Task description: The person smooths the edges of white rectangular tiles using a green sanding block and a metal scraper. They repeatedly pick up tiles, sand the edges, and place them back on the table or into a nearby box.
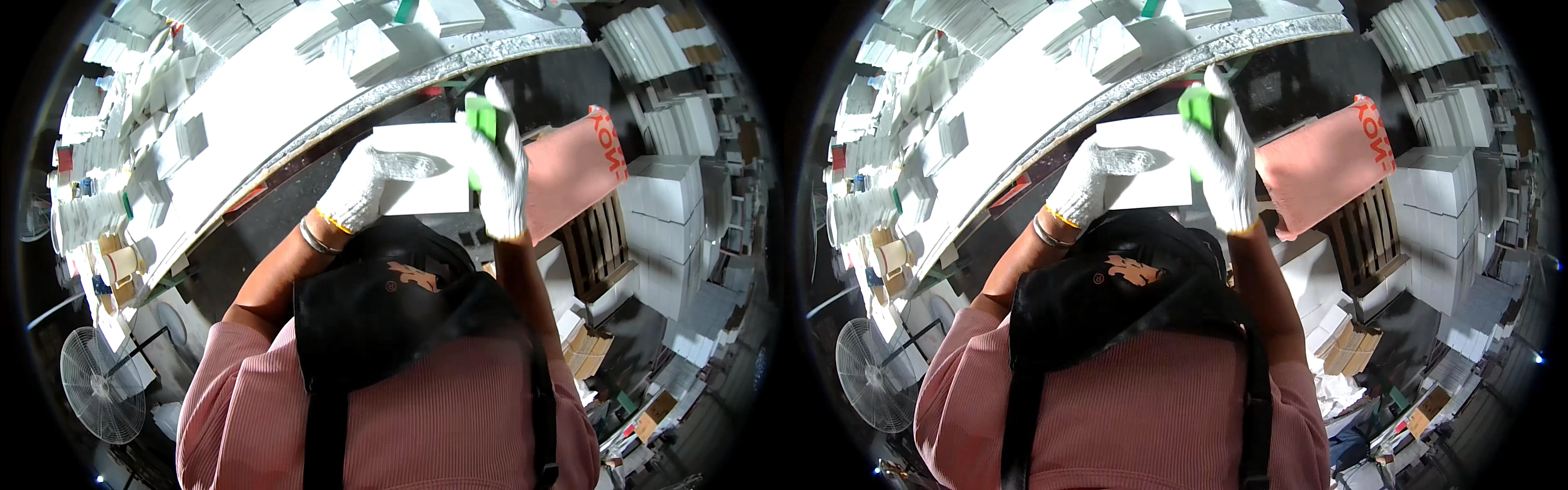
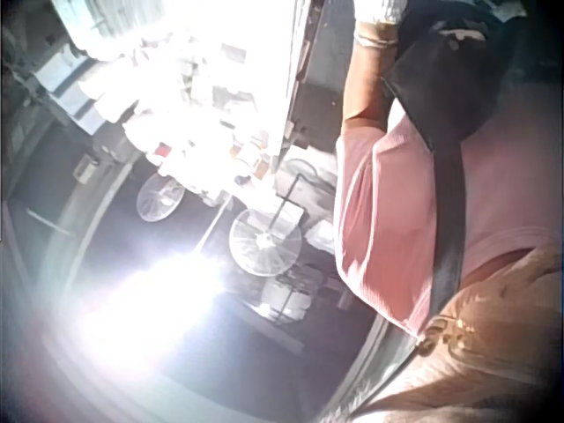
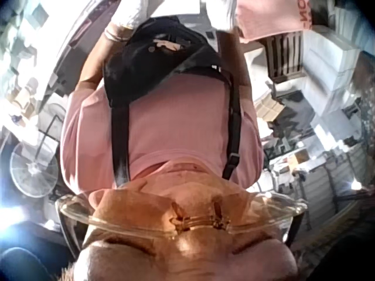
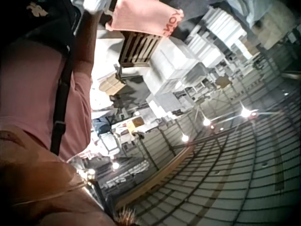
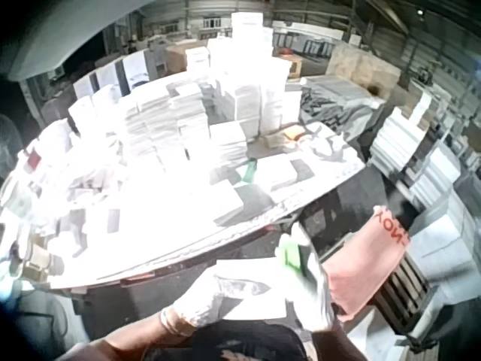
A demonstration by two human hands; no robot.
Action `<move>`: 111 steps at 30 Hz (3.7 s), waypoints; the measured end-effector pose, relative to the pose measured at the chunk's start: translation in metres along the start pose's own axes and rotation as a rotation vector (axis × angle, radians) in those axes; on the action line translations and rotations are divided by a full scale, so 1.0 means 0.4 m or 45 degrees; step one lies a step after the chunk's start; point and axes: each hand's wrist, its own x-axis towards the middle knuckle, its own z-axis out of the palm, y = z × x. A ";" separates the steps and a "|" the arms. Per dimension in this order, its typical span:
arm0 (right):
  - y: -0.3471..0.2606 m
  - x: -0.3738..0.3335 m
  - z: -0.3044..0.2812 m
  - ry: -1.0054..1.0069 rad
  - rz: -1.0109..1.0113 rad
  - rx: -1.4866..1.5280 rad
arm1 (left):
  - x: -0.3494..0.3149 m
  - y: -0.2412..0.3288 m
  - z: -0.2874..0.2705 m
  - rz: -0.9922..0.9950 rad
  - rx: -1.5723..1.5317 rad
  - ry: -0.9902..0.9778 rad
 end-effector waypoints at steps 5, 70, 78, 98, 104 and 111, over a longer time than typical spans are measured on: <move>-0.030 -0.061 0.005 -0.248 0.079 0.208 | 0.005 0.049 0.015 0.014 0.123 0.061; 0.091 0.194 0.081 -0.118 0.401 0.089 | -0.077 0.135 -0.144 0.241 0.504 0.159; 0.217 0.475 0.167 -0.415 0.022 -0.836 | 0.000 0.206 -0.289 0.303 0.314 0.193; 0.152 0.462 0.368 -0.854 -0.176 -0.829 | 0.116 0.314 -0.406 0.189 -0.226 0.535; 0.230 0.598 0.389 -0.534 0.207 -0.398 | 0.124 0.323 -0.368 0.339 -0.003 0.468; 0.182 0.549 0.366 -0.718 0.688 -0.003 | 0.116 0.335 -0.369 0.382 -0.067 0.551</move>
